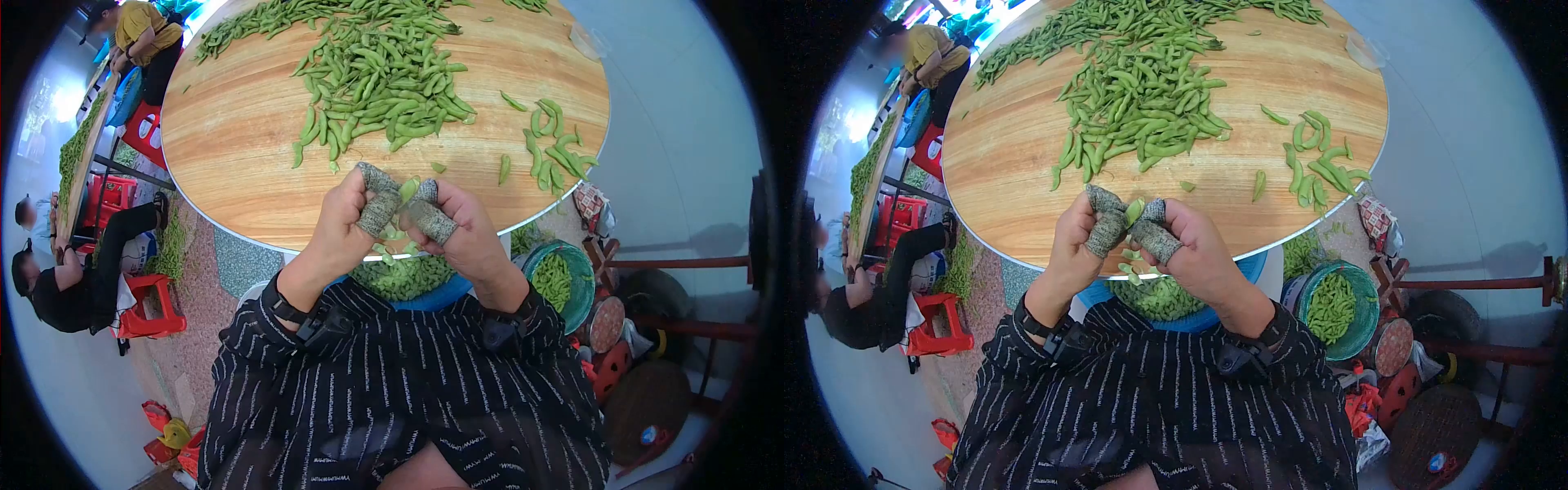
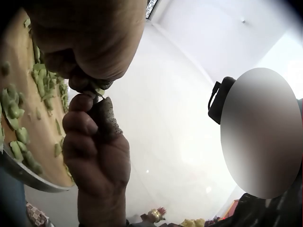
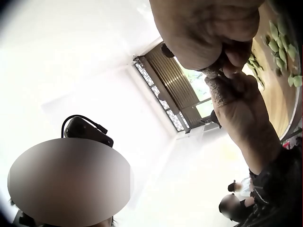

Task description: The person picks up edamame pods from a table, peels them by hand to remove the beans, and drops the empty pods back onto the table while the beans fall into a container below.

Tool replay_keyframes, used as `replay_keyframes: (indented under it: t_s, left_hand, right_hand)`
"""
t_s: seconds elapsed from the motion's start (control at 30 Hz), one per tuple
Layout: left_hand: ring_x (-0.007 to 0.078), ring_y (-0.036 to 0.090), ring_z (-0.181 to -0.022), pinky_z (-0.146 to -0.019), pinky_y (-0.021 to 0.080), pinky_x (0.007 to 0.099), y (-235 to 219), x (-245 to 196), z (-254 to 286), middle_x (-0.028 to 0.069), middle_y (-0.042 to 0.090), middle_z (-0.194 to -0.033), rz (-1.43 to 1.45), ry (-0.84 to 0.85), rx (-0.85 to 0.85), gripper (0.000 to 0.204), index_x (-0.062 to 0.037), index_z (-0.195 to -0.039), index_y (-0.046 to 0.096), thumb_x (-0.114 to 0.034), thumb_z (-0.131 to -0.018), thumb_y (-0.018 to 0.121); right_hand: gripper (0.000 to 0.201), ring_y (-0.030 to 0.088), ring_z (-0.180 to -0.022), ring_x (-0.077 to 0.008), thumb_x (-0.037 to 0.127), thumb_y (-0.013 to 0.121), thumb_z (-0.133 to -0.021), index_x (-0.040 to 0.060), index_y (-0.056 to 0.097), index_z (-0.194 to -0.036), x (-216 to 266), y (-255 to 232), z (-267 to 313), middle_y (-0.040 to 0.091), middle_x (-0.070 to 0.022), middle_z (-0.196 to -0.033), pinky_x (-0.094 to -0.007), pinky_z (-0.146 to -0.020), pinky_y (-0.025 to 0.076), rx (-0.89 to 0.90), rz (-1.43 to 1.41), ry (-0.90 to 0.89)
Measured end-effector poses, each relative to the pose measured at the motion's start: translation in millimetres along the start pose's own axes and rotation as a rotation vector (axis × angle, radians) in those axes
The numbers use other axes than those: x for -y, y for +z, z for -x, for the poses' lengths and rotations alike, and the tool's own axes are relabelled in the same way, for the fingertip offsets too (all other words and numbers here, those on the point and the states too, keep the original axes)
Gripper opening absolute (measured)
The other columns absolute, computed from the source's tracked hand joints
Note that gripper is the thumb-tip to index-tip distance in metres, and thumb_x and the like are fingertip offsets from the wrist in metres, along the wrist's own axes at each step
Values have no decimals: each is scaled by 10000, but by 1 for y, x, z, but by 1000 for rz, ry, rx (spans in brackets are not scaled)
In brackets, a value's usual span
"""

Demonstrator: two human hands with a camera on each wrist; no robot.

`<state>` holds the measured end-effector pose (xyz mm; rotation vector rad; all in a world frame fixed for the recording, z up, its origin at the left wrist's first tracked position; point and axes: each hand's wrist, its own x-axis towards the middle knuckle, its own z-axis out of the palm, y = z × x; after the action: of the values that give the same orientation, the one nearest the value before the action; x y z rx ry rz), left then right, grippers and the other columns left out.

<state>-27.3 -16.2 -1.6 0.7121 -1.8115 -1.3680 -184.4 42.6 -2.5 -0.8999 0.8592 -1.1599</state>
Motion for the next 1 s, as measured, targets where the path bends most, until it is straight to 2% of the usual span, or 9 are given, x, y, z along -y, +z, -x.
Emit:
replay_keyframes:
  t_s: [0.33,0.43,0.5,0.63,0.73,0.8,0.83,0.9,1.0]
  left_hand:
    - [60,490,-661,-546,401,201,2,-3,1,21,519,-736,-40,17,38,98,-13,-893,436,-29,-812,490]
    - [139,550,-656,-546,427,253,1,-3,1,77,551,-746,22,-53,65,162,-16,-911,445,-59,-785,538]
    - [269,571,-661,-556,443,323,0,-7,2,147,562,-765,-599,167,66,257,-15,-941,452,-113,-745,588]
    - [364,544,-672,-569,441,383,-1,2,5,186,558,-770,-866,263,116,339,-15,-965,457,-148,-702,622]
    - [278,547,-587,-533,433,335,6,12,9,134,549,-700,-574,163,52,256,-18,-936,478,-172,-759,580]
    - [144,485,-529,-489,394,255,9,16,11,49,524,-654,48,-79,-20,239,-26,-898,500,-254,-827,518]
    - [144,485,-529,-489,394,255,9,16,11,49,524,-654,46,-79,-22,239,-26,-898,500,-254,-827,518]
    - [52,411,-545,-486,343,184,10,15,12,-21,487,-659,405,-324,-36,304,-33,-865,506,-333,-863,460]
    - [37,405,-549,-493,330,164,15,7,9,-38,483,-672,628,-430,-61,314,-39,-862,506,-351,-859,468]
  right_hand:
    - [106,446,-586,-23,68,517,-807,45,530,-910,1,3,0,529,32,-729,-158,-506,355,-45,-35,9]
    - [121,456,-598,-22,35,506,-793,38,539,-909,-4,0,1,539,25,-740,-155,-510,358,-104,-67,-36]
    - [125,459,-602,-22,22,503,-785,35,542,-903,2,4,4,544,21,-745,-154,-511,360,-150,-6,-58]
    - [139,467,-618,-25,-3,507,-769,28,549,-898,-5,-4,2,552,13,-756,-156,-532,370,-104,-130,43]
    - [141,474,-631,-25,2,525,-768,31,553,-903,-14,-8,0,555,15,-765,-159,-552,377,-63,-149,-30]
    - [137,476,-636,-24,13,535,-771,30,553,-906,-18,-5,-1,555,17,-765,-159,-560,380,-86,-111,-73]
    - [134,478,-642,-23,24,545,-775,29,554,-908,-19,-4,-3,555,20,-765,-159,-568,383,-104,-73,-117]
    - [135,480,-645,-24,35,553,-778,29,553,-913,-17,-3,-5,554,20,-767,-156,-573,385,-93,-63,-143]
    - [144,485,-649,-24,51,558,-785,29,553,-927,-12,-7,-5,555,19,-779,-151,-572,387,-65,-45,-155]
